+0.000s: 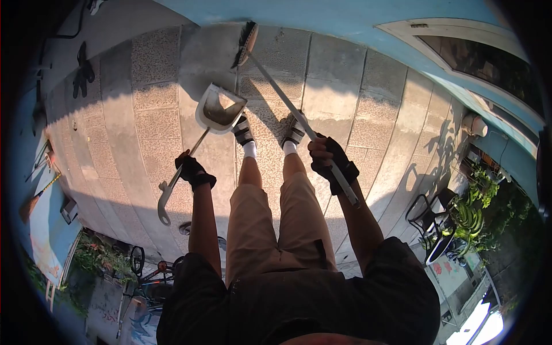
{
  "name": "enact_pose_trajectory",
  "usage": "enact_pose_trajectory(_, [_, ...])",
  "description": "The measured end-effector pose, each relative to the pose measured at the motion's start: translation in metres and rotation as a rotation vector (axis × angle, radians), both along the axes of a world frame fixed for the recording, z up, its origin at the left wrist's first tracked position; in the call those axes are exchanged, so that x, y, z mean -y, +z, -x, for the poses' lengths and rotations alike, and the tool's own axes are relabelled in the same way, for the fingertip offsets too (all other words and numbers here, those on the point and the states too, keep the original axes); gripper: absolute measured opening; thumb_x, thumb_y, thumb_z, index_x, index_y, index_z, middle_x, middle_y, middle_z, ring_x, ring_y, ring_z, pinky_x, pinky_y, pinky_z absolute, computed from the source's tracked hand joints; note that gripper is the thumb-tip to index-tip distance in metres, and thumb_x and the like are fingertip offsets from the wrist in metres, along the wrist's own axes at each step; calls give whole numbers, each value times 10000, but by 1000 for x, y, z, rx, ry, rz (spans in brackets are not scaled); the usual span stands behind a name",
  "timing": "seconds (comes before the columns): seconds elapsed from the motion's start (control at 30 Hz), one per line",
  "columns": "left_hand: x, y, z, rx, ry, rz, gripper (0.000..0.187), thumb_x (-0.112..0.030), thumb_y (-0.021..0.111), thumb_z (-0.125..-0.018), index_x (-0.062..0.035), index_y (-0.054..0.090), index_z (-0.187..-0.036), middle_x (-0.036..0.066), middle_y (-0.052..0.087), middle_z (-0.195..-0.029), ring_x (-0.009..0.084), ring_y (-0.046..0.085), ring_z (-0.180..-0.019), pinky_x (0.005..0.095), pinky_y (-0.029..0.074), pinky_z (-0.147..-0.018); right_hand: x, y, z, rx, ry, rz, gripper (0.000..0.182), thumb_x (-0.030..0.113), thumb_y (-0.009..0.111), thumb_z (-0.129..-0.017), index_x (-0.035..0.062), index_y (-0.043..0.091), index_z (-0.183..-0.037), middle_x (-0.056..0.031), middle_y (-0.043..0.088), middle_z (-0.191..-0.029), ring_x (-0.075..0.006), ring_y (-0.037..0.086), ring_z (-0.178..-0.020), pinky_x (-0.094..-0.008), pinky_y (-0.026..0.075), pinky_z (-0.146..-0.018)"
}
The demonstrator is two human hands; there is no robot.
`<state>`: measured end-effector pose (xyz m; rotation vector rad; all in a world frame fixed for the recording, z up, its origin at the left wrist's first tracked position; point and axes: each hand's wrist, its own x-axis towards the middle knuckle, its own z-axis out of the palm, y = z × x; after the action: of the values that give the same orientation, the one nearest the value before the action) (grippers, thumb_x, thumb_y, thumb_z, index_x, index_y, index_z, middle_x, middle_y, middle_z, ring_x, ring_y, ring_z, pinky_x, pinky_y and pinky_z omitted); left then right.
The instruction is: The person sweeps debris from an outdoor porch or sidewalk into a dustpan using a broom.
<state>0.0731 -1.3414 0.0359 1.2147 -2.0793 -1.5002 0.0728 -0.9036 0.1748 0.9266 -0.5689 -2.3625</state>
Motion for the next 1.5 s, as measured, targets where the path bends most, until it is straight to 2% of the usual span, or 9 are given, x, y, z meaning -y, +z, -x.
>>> enact_pose_trajectory(0.17, [-27, -6, 2, -98, 3, -8, 100, -33, 516, -821, -41, 615, -831, 60, 642, -761, 75, 388, -475, 209, 315, -474, 35, -76, 58, -127, 90, 54, 133, 182, 460, -940, 100, 441, -838, 35, 403, -629, -68, 439, -534, -255, 402, -491])
enact_pose_trajectory(0.4, [-92, 18, 30, 87, -184, 273, 140, -51, 462, -806, -20, 596, -835, 106, 646, -840, 228, 600, -796, 348, 466, -783, -28, -108, 30, -170, -20, -52, 120, 187, 404, -969, 90, 455, -918, 28, 407, -655, -69, 443, -543, -245, 401, -483])
enact_pose_trajectory(0.6, [-143, 27, 59, 24, -379, 346, 107, -52, 509, -766, -38, 599, -824, 78, 607, -782, 227, 593, -776, 358, 466, -739, -71, 22, 10, -123, 999, -1279, 478, 95, 547, -872, 87, 404, -1328, 0, 466, -641, -69, 412, -477, -249, 333, -383])
enact_pose_trajectory(0.73, [-165, 33, 84, 80, -508, 322, 99, -74, 537, -775, -50, 580, -861, 73, 609, -807, 216, 586, -783, 336, 458, -741, -101, 17, 6, -591, 1347, -2052, 433, 104, 604, -842, 119, 488, -1259, -65, 515, -669, -191, 543, -614, -337, 445, -589])
enact_pose_trajectory(0.8, [-171, 32, 101, 199, -536, 317, 84, -60, 536, -768, -65, 571, -845, 50, 604, -809, 188, 573, -786, 312, 448, -751, -113, 3, 34, -584, 1328, -2049, 378, 110, 587, -839, 100, 497, -1206, -97, 528, -697, -224, 547, -626, -364, 451, -609])
enact_pose_trajectory(0.83, [-173, 30, 106, 198, -540, 320, 84, -60, 536, -768, -65, 571, -845, 50, 604, -809, 188, 573, -786, 312, 448, -751, -120, -15, 50, -635, 1361, -2011, 363, 137, 531, -807, 57, 478, -1157, -217, 613, -867, -363, 623, -814, -432, 470, -703])
enact_pose_trajectory(1.1, [-181, 5, 137, 12, -433, 96, 65, -101, 606, -816, -57, 600, -863, 46, 623, -791, 181, 584, -753, 327, 471, -738, -98, -39, 47, -577, 1298, -1899, 313, 133, 508, -779, 40, 473, -1077, -220, 596, -865, -389, 590, -814, -453, 454, -717])
enact_pose_trajectory(1.23, [-191, 2, 146, 53, -441, 88, 70, -109, 606, -820, -61, 605, -871, 59, 635, -807, 197, 599, -762, 333, 478, -745, -103, 24, 47, -506, 1357, -1876, 383, 117, 543, -811, 49, 466, -1180, -193, 598, -854, -318, 615, -794, -405, 465, -695])
enact_pose_trajectory(1.5, [-209, -43, 164, 291, -477, 374, 214, -243, 507, -865, -72, 635, -851, 175, 681, -785, 356, 665, -776, 434, 514, -677, -104, -84, 69, -438, 1246, -1648, 387, 108, 535, -821, 84, 501, -1206, -41, 470, -615, -153, 461, -486, -322, 376, -441])
